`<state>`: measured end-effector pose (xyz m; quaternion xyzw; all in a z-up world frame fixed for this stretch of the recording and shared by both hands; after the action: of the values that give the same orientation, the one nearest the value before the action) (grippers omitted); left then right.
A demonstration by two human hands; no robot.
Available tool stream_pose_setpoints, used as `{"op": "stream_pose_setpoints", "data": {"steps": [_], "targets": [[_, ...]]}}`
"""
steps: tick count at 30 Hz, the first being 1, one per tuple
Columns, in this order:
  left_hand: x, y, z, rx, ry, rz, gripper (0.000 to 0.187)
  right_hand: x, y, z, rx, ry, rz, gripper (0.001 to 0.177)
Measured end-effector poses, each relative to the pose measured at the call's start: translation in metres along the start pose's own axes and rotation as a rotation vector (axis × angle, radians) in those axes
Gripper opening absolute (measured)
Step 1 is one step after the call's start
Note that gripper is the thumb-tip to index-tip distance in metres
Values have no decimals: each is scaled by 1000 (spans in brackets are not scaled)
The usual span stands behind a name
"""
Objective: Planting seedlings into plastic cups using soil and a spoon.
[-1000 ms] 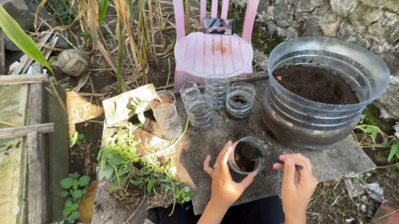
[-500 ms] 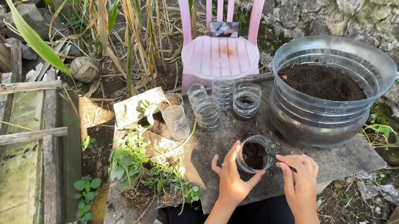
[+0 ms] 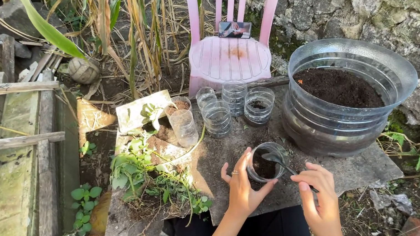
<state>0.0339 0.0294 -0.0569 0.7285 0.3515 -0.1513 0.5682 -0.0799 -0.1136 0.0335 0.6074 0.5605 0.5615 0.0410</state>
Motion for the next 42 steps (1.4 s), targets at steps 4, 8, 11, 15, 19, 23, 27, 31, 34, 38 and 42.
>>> {"op": "stream_pose_setpoints", "data": {"steps": [4, 8, 11, 15, 19, 23, 27, 31, 34, 38, 42], "targets": [[0, 2, -3, -18, -57, -18, 98, -3, -2, -2, -9, -12, 10, 14], [1, 2, -1, 31, -89, -62, 99, 4, 0, 8, 35, -58, -13, 13], [5, 0, 2, 36, -98, -51, 101, 8, 2, 17, 67, -109, 13, 11], [5, 0, 3, 18, -60, -31, 101, 5, 1, 23, 21, -32, -4, 11], [5, 4, -2, 20, -90, -146, 100, 11, 5, 27, 83, -121, -84, 11], [3, 10, -13, 25, -92, -52, 97, 8, 3, 20, 20, -70, -67, 12], [9, 9, -19, 93, -95, -45, 100, 1, -3, 15, -41, 30, 116, 13], [18, 4, -15, 160, -141, -144, 99, 12, -1, 18, -5, 22, 66, 11], [19, 3, -19, 94, -125, -80, 99, 18, -1, 28, 53, 0, 44, 10], [21, 4, -18, 98, -131, -85, 101, 8, -5, 35, 64, 11, 23, 10], [15, 5, -20, 115, -111, -35, 101, 0, -7, 37, 37, 55, 80, 11]]}}
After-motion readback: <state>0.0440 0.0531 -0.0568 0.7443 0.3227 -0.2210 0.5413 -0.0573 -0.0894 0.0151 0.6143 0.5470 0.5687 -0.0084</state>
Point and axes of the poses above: each hand's wrist, its own y-axis towards the middle knuckle, its own z-axis out of the palm, x = y × z, the point moved 3 cm from there along y, towards the middle knuckle, and after that the axes turned 7 degrees about -x, right-handed, at the moved point
